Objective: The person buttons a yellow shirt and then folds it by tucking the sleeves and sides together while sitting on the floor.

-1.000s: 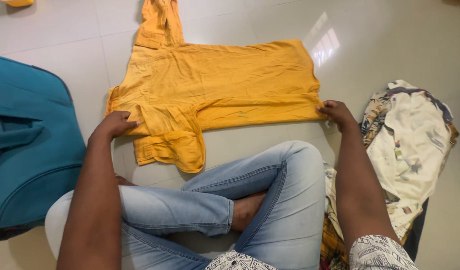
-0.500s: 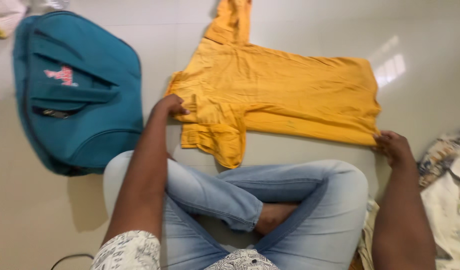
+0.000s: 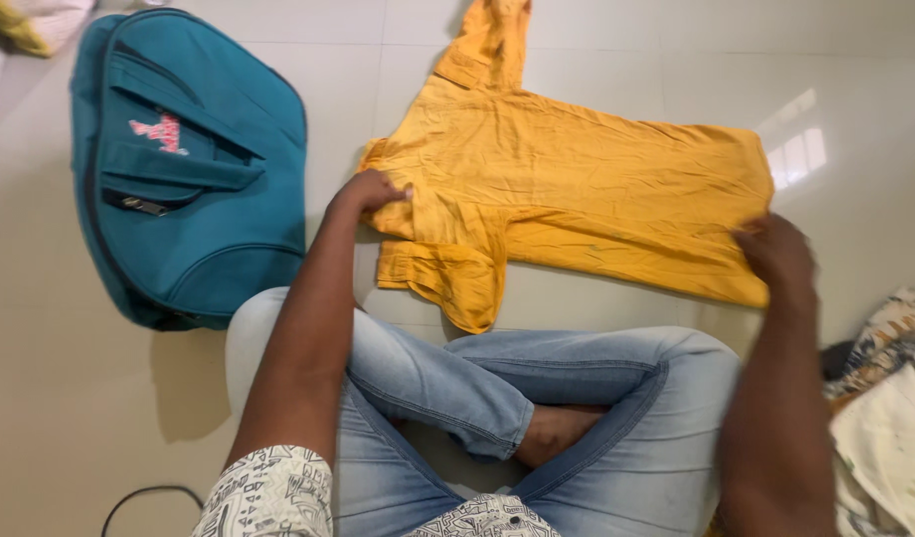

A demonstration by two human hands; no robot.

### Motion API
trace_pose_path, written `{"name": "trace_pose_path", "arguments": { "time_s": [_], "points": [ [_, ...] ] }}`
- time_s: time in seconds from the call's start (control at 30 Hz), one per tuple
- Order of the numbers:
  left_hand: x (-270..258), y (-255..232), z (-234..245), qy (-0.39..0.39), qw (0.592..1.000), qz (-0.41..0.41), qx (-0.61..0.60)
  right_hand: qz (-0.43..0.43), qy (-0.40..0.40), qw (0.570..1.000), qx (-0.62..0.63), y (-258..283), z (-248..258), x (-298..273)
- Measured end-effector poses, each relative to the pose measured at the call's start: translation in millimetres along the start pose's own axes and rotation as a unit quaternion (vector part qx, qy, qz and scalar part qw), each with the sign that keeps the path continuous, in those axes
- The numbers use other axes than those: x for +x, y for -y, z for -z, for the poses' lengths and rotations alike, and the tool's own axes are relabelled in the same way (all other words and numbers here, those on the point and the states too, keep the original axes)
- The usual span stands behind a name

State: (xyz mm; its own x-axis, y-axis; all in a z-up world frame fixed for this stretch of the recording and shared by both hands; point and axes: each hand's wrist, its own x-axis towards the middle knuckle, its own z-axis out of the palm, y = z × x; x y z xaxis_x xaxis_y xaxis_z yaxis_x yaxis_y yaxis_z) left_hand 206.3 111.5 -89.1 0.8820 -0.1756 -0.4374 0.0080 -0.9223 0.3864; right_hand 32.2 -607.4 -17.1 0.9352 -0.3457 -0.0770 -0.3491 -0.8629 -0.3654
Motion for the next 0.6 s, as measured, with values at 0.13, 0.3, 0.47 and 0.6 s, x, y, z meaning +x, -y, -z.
{"name": "trace_pose_path", "arguments": {
  "time_s": [0.13, 0.3, 0.47, 0.6],
  "points": [
    [11.5, -3.4, -22.7, -0.023, 0.996, -0.068, 0.043, 0.072, 0.099, 0.992, 0.006, 43.3, -19.0, 16.3],
    [16.9, 6.8, -26.7, -0.069, 0.994, -0.084, -0.003, -0.036, -0.078, 0.985, 0.151, 0.3, -28.7, -1.4],
    [-8.3, -21.3, -20.9, -0.085, 0.976, -0.033, -0.199, -0.015, -0.089, 0.988, 0.128, -51.2, -24.8, -10.6],
    [-29.3, -44.0, -12.4, -0.075, 0.979, -0.056, -0.181, -0.071, 0.017, 0.997, 0.021, -26.1, -28.6, -5.7]
  ]
}}
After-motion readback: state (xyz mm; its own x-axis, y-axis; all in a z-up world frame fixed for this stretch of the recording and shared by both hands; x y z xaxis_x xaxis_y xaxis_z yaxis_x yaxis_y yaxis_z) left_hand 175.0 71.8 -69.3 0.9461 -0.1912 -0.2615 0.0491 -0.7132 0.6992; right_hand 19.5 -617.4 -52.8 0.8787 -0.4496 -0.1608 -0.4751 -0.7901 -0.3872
